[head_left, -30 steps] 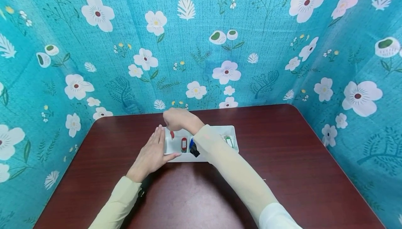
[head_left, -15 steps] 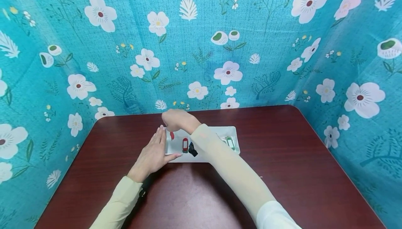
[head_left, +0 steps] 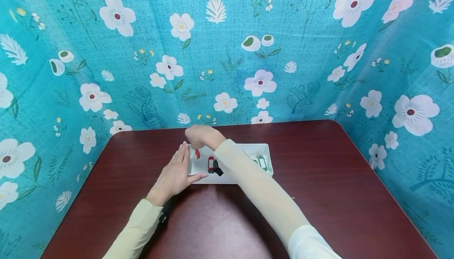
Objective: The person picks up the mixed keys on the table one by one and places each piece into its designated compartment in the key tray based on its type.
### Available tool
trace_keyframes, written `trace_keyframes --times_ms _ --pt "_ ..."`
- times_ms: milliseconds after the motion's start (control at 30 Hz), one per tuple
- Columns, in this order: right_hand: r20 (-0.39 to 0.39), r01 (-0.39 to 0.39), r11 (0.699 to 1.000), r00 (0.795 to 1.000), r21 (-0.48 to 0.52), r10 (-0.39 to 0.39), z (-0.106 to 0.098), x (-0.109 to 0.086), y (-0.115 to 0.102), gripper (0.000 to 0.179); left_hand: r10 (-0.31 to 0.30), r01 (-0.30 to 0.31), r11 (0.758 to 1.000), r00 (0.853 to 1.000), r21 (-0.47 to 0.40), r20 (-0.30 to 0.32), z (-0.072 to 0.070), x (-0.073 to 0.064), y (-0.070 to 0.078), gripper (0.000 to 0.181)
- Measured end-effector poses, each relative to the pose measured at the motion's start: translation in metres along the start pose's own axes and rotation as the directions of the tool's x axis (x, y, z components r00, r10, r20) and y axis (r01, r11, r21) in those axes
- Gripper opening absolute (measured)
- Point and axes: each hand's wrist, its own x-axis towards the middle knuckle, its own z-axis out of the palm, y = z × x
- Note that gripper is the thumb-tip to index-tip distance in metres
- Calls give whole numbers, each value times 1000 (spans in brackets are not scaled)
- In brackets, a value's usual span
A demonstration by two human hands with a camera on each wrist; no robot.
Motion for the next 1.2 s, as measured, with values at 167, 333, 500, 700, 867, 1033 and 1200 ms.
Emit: trace_keyframes --times_ms 167,333,500,700,867,1033,1200 --pt "4 -11 1000 1000 16 11 4 1 -1 24 0 0 1000 1000 -5 -2 0 0 0 124" --pt "11 -10 1000 1000 17 10 7 3 -1 25 2 -2 1000 1000 -1 -19 0 1 0 122" --pt "14 -4 1000 1000 13 4 9 6 0 26 9 -9 1000 1000 -6 -28 0 2 -1 121" --pt "24 -7 1000 1000 11 6 12 8 0 26 20 -20 1000 999 -12 -30 0 1 0 121" --pt "23 -12 1000 1000 15 12 16 9 0 26 20 -20 1000 1000 -17 -24 1 0 0 121" --pt "17 -15 1000 1000 9 14 18 9 1 25 17 -18 1000 1000 -21 -24 1 0 0 122" --pt "24 -18 1000 1000 4 18 19 8 1 27 4 -5 1000 1000 -25 -16 1 1 0 122"
